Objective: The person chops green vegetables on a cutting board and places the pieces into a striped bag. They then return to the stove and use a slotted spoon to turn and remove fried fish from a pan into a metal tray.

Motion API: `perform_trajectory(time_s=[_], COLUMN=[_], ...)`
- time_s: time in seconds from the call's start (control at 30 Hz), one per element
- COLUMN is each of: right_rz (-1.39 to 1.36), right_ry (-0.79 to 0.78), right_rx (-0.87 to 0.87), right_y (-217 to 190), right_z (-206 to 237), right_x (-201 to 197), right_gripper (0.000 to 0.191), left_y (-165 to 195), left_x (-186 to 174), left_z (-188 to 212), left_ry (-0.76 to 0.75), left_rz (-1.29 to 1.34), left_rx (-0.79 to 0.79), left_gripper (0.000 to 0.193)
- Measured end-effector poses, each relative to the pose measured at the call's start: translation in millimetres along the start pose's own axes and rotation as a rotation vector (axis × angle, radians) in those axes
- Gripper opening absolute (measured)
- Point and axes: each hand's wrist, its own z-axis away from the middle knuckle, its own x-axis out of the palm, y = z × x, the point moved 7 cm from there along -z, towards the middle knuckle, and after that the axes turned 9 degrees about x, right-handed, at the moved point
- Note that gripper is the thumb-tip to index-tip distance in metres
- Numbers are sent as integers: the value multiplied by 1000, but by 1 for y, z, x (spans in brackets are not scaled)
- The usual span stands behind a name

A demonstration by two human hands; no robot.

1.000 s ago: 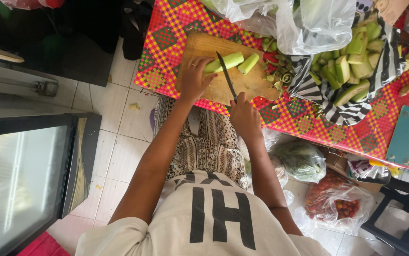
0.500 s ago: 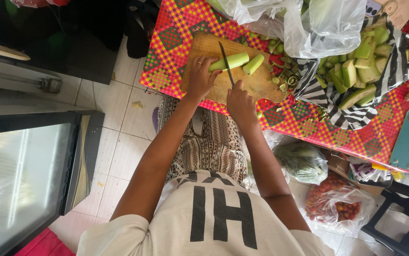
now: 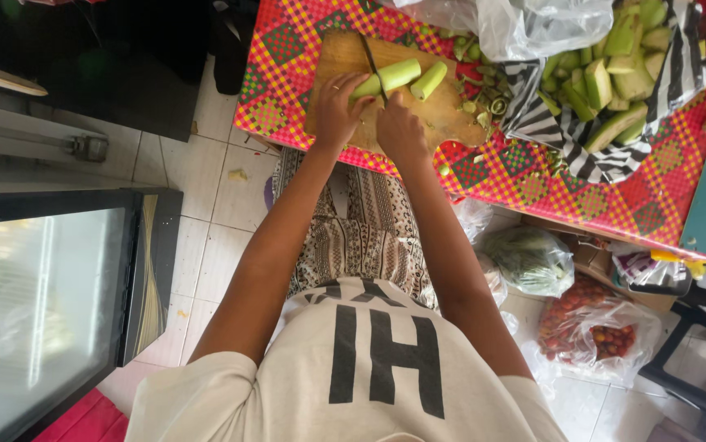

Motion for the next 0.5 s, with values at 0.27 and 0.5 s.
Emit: perform_trajectory(time_s=[0.27, 0.5], right_rz=[33, 48], right_ry=[-36, 38], right_rx=[21, -1], right_y=[-2, 28], right_z=[3, 50], right_x=[2, 10], right_gripper=[34, 38], left_y=[18, 9], left_x=[-6, -11], left_z=[1, -2], left_ry=[14, 105], left_rz=[-37, -99], left_rx=[106, 53], left_gripper=[39, 38])
